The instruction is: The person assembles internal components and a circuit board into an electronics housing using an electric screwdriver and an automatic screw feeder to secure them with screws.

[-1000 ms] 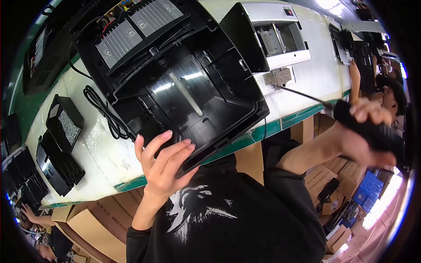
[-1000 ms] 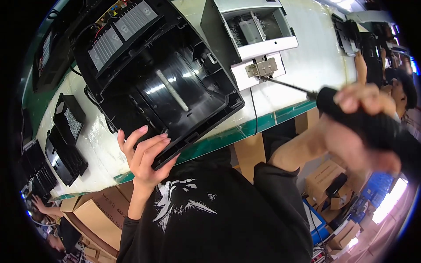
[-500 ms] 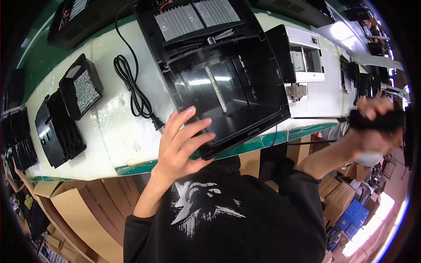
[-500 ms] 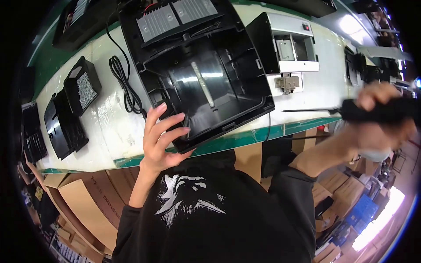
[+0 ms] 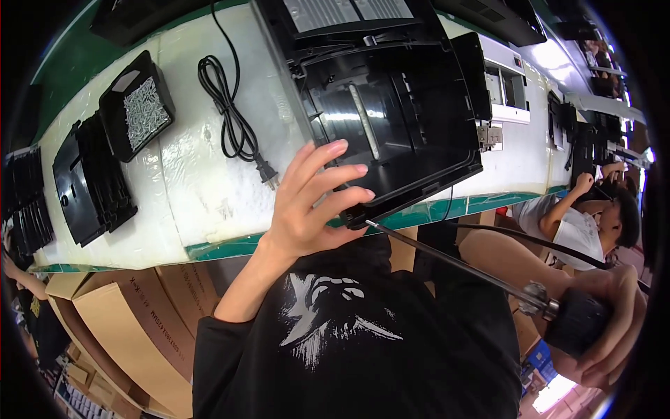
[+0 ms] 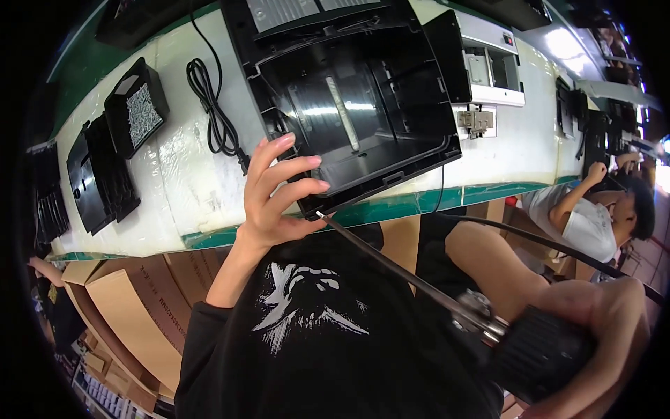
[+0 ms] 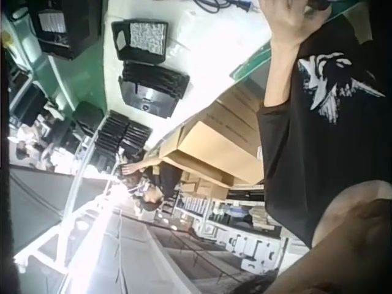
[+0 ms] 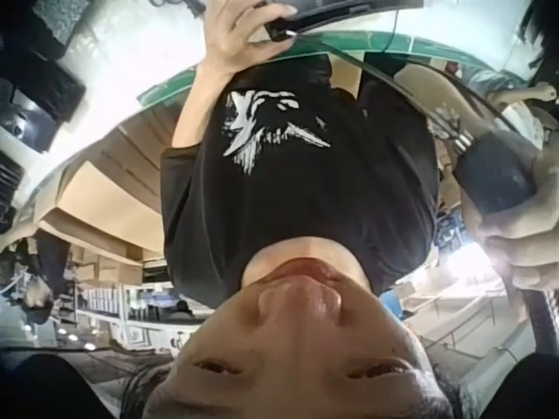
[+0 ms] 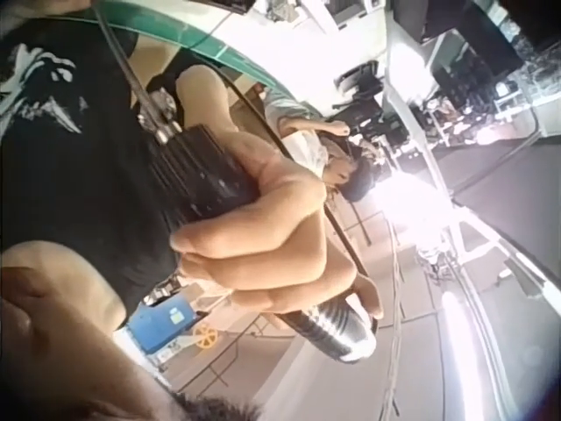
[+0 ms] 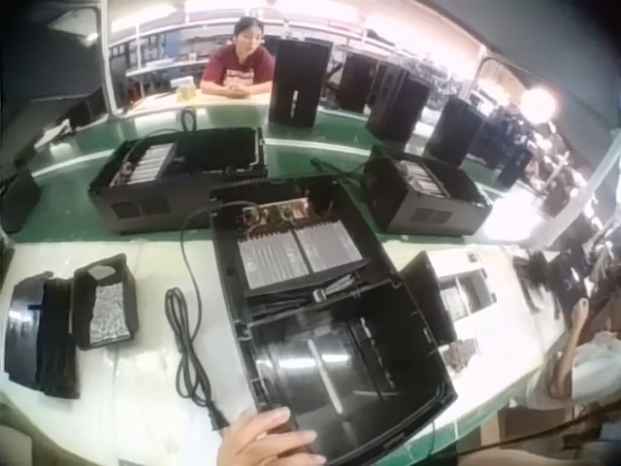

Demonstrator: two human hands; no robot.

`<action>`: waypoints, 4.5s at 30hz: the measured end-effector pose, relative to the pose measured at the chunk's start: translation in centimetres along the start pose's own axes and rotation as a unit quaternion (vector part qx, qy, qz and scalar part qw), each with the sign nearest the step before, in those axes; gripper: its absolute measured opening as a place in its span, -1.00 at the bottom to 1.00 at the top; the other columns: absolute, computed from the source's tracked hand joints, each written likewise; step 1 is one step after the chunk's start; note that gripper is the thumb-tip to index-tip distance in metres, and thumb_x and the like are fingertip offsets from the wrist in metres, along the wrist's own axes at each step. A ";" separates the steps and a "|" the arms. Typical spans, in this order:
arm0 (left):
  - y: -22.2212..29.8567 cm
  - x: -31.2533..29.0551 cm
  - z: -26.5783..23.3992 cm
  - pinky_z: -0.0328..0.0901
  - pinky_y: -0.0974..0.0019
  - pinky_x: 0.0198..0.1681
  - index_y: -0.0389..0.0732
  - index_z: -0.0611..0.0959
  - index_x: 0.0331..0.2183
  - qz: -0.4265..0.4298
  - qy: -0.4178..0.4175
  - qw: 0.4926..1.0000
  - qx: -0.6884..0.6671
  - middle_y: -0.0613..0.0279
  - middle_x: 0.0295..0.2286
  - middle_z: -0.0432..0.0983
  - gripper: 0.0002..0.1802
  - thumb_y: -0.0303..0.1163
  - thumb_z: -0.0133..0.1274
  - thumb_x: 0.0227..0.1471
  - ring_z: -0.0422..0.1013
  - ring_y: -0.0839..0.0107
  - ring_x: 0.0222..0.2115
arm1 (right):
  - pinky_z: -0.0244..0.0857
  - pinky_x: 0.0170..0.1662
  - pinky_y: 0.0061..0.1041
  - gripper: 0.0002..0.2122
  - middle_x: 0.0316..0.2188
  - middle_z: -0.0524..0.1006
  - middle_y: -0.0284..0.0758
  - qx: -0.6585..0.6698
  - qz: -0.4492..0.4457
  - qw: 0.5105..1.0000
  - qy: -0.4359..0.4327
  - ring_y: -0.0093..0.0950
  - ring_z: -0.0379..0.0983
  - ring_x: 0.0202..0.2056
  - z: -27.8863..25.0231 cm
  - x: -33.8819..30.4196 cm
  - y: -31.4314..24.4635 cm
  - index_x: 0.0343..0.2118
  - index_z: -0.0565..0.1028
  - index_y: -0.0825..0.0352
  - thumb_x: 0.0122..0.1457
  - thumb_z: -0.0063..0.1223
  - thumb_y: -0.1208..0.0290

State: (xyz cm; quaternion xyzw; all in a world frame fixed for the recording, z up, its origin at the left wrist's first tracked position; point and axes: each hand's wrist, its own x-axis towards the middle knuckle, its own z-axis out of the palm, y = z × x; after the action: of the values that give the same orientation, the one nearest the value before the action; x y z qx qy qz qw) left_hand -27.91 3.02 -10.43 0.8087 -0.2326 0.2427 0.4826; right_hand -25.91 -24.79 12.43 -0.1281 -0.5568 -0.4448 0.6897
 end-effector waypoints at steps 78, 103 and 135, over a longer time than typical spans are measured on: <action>-5.8 2.0 -4.1 0.03 0.31 0.16 -0.40 0.04 0.19 -0.421 -0.007 0.877 -0.230 -0.16 0.15 0.07 -0.25 -0.56 -0.12 -0.05 0.12 0.21 0.15 | 0.16 0.01 -0.40 -0.52 -0.16 0.47 0.04 -0.915 0.345 0.136 -0.158 -0.06 0.33 -0.11 -32.5 -18.5 -16.4 -0.14 0.44 0.52 0.20 -0.13 0.08; -4.6 1.1 -2.3 -0.05 0.26 0.20 -0.33 -0.14 0.21 -0.448 -0.038 0.825 -0.343 -0.07 0.15 -0.04 -0.04 -0.37 -0.10 -0.21 -0.03 0.17 0.18 | 0.27 0.02 -0.17 -0.67 -0.15 0.41 0.24 -0.582 0.356 0.729 0.059 -0.05 0.42 -0.13 -0.4 -21.7 1.2 -0.19 0.31 0.62 0.04 -0.29 0.47; -20.3 14.0 -16.9 0.11 0.10 0.16 -0.41 0.46 -0.11 0.017 0.079 0.532 -0.843 0.02 -0.12 0.45 -0.57 -0.40 -0.33 0.06 0.34 0.15 -0.04 | 0.33 -0.40 -0.24 -0.74 -0.67 0.51 -0.13 -0.408 0.156 0.715 -0.546 -0.12 0.48 -0.55 19.4 -16.8 43.9 -0.58 0.55 0.28 -0.06 -0.12 0.23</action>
State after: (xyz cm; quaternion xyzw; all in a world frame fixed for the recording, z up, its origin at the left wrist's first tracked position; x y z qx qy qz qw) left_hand -7.50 24.74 -8.30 0.0001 -0.3042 0.0055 0.9526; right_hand -5.13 21.18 18.32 -0.7028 -0.5732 -0.3676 0.2057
